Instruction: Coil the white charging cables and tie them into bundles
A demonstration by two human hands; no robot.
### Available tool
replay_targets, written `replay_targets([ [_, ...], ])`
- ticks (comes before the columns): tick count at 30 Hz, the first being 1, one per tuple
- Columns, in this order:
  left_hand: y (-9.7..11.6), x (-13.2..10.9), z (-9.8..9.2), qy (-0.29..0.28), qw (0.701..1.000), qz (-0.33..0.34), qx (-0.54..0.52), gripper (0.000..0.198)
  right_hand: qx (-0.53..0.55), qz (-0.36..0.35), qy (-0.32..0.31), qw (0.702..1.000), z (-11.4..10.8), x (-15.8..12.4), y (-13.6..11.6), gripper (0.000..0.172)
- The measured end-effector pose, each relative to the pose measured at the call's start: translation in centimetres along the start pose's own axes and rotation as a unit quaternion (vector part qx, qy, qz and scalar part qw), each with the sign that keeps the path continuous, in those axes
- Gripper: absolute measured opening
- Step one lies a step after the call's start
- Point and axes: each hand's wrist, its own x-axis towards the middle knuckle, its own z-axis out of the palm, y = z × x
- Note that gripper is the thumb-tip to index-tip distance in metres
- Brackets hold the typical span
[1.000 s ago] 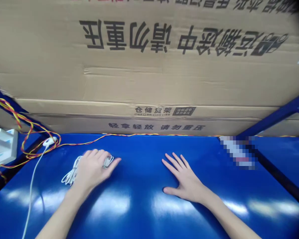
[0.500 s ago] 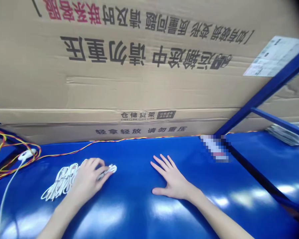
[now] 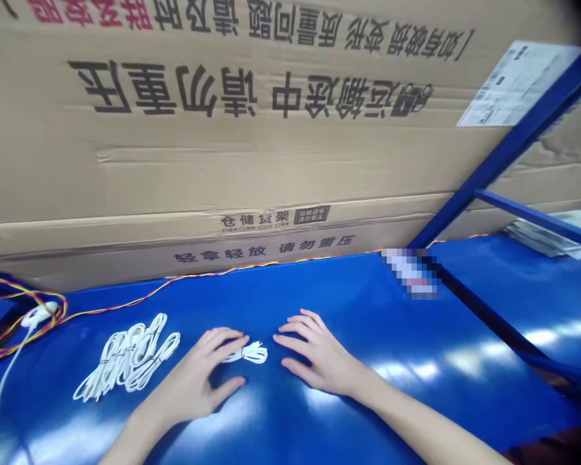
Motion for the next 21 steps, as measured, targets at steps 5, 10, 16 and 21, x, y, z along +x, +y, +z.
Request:
replay_targets([
  [5,-0.5,0.3,0.0,0.059,0.998,0.015,-0.009,0.026,0.052,-0.003,0.016,0.998,-0.2,0.0,-0.4,0.033],
  [10,1.9,1.6,2.0,0.067,0.995,0.051,-0.045,0.013,0.103,-0.006,0.021,0.994,0.0,-0.3,-2.3,0.036],
  [16,2.8,1.8,3.4,0.107,0.991,0.083,0.007,0.012,0.05,-0.007,0.045,0.998,1.5,-0.5,-2.7,0.032],
  [21,3.1,1.7,3.9,0.127,0.983,0.122,0.051,0.012,0.024,-0.016,0.073,0.997,2.1,-0.3,-2.7,0.024],
])
